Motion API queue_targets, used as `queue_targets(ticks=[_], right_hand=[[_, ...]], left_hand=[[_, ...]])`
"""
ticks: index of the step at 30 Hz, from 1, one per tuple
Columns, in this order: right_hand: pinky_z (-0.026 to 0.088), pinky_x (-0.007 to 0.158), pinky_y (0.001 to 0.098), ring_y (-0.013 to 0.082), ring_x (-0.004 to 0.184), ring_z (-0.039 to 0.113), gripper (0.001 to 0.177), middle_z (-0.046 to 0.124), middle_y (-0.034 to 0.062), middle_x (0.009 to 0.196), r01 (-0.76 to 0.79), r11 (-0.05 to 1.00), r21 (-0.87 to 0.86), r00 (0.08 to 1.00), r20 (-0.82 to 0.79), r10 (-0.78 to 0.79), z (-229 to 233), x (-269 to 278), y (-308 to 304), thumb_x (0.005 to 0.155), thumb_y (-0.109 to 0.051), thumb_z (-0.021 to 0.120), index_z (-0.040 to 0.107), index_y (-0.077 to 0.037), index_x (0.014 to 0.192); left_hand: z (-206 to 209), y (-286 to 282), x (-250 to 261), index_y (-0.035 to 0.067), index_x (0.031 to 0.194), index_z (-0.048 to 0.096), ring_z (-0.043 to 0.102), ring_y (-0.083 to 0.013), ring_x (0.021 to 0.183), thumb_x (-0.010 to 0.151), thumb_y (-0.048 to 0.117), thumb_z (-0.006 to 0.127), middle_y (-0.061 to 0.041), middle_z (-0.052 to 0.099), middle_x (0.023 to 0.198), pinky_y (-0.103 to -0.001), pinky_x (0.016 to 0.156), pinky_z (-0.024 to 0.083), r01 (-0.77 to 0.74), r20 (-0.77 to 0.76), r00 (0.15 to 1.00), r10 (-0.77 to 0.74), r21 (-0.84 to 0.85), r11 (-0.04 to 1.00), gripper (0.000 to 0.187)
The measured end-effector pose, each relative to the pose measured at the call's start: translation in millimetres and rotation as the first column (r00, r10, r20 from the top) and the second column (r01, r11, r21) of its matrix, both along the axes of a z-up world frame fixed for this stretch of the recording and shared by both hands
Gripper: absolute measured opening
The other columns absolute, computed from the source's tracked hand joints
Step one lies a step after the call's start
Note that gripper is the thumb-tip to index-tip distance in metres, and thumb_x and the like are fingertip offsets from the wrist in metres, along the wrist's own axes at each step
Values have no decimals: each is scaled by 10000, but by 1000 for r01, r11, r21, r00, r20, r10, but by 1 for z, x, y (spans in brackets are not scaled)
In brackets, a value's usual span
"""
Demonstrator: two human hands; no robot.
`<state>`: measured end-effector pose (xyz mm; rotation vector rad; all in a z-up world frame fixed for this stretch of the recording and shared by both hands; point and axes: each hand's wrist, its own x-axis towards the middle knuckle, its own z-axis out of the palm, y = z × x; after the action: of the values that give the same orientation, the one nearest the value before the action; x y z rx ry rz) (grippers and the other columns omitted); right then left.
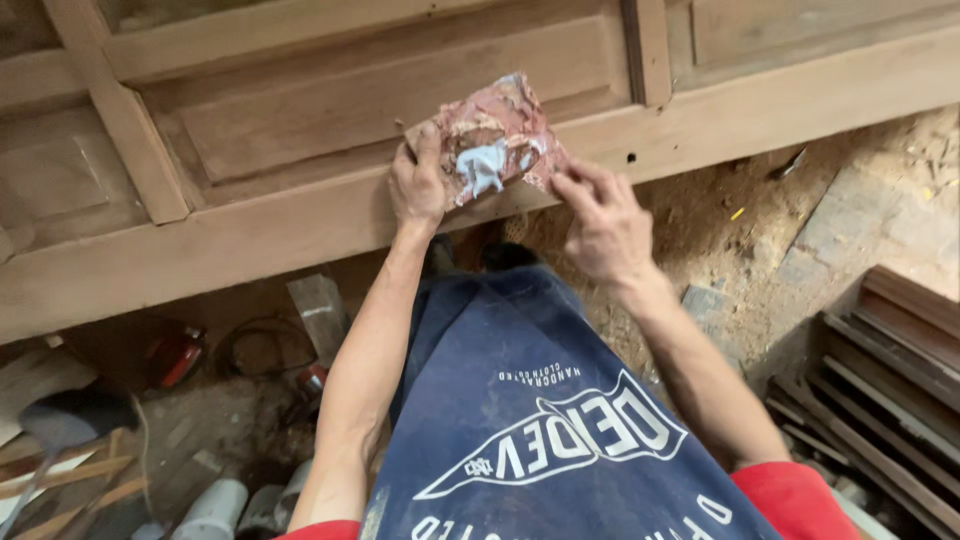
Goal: The person scoops a pinkish paste from a bucket onto a wooden block and uses a putty knife to apply it to a wooden door frame, smoothing the filler into gaps and joints.
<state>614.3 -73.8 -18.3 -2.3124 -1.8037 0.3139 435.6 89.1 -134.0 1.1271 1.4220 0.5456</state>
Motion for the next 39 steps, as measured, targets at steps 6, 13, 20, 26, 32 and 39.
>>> queue_targets(ticks=[6,13,20,26,32,39], right_hand=[[539,946,416,240,1108,568,631,614,-37,1398,-450,885,-116,862,204,465,30,43,71,685,-20,748,715,-237,1277],[509,842,382,222,1023,560,368,613,-39,1371,-555,768,-321,745,219,630,15,45,116,918,-150,713,732,-307,1250],[502,848,409,225,1030,564,267,611,13,1278,-550,692,-467,628,316,712,-5,44,135,968,-204,620,734,-299,1190],[500,867,413,236,1024,566,304,618,57,1211,-552,622,-555,498,379,780,3,34,149,948,-225,638,718,-283,1236],[527,849,439,311,1109,583,305,639,97,1277,-423,834,-355,788,310,532,20,61,131,908,-119,606,754,-192,1165],[576,904,362,291,1138,580,487,469,161,1434,68,996,60,871,-490,-29,-25,12,31,933,81,572,635,-82,1388]], left_hand=[[-6,1,-3,35,1092,727,704,-244,814,915,736,475,-94,743,840,-387,743,540,41,-20,999,-39,78,996,765],[-12,-2,-4,45,1007,723,680,-230,710,890,773,439,-77,681,741,-399,624,521,31,-38,999,-30,45,999,791],[-8,-1,-4,31,1013,725,692,-232,720,893,770,461,-89,707,743,-396,659,531,15,-14,1000,-15,36,999,794],[-17,1,-3,13,1026,743,729,-263,803,854,797,468,-129,752,815,-400,730,549,12,-44,999,-9,51,999,849],[-20,2,-2,20,1052,739,707,-238,856,896,777,488,-97,751,871,-378,755,536,2,-42,999,3,110,994,812],[-4,-11,11,0,1048,755,630,-191,713,914,660,529,-69,683,753,-399,647,507,-129,17,991,130,-70,989,710]])
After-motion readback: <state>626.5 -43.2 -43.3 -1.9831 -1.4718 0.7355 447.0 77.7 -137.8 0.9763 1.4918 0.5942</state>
